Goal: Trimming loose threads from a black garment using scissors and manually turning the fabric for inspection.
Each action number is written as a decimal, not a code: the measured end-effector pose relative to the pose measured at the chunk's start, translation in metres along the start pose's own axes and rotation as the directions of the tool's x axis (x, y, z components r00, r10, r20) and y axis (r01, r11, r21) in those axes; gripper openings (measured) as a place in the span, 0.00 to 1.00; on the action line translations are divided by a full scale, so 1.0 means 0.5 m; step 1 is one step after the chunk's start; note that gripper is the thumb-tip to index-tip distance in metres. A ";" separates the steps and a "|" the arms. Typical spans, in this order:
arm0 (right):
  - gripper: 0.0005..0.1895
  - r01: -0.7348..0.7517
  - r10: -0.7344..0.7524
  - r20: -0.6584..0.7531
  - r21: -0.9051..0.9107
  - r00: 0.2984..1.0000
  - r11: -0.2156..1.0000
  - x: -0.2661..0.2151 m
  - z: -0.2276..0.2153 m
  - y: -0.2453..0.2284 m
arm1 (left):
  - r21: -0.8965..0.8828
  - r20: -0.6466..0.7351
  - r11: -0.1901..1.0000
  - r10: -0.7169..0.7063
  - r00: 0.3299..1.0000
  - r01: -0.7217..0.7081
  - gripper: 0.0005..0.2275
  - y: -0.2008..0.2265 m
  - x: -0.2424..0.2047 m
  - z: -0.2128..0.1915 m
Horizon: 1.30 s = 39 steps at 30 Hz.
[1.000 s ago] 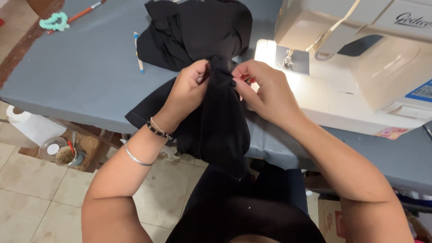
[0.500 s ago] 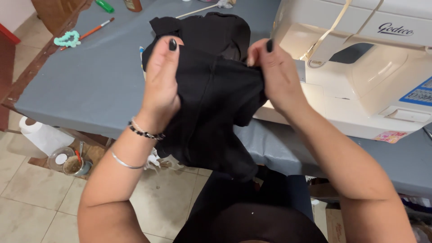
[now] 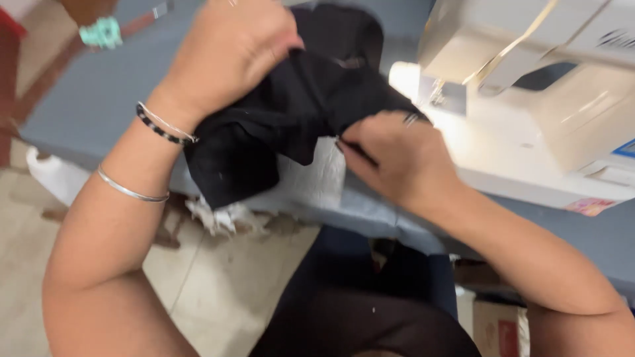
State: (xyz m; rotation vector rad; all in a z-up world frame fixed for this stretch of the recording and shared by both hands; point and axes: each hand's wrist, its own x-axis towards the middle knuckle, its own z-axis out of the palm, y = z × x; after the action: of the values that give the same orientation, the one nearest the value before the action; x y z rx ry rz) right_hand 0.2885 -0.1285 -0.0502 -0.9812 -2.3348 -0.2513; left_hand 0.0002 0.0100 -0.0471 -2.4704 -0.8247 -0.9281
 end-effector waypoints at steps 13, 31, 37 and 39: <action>0.03 0.069 -0.069 0.005 -0.005 0.998 0.998 -0.133 0.068 0.018 | -0.077 -0.106 0.990 -0.130 0.986 0.122 0.10 0.306 -0.181 0.031; 0.02 -0.387 0.421 -0.018 0.354 0.907 0.851 -0.209 0.060 0.015 | -0.476 0.120 0.830 -0.266 0.956 0.291 0.14 0.333 -0.134 0.146; 0.04 -0.546 0.548 0.115 0.387 0.828 0.743 -0.245 0.040 0.005 | -0.451 0.052 0.861 -0.238 0.970 0.236 0.24 0.355 -0.133 0.108; 0.05 -0.499 0.459 0.196 0.380 0.867 0.779 -0.262 0.044 0.004 | -0.435 0.079 0.869 -0.225 0.971 0.236 0.21 0.371 -0.141 0.123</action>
State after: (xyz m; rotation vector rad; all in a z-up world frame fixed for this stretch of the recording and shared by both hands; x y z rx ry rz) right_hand 0.3529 -0.1960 -0.1448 -1.3314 -1.9950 0.4970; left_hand 0.1040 -0.1261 -0.1646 -2.8123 -1.0321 -1.2950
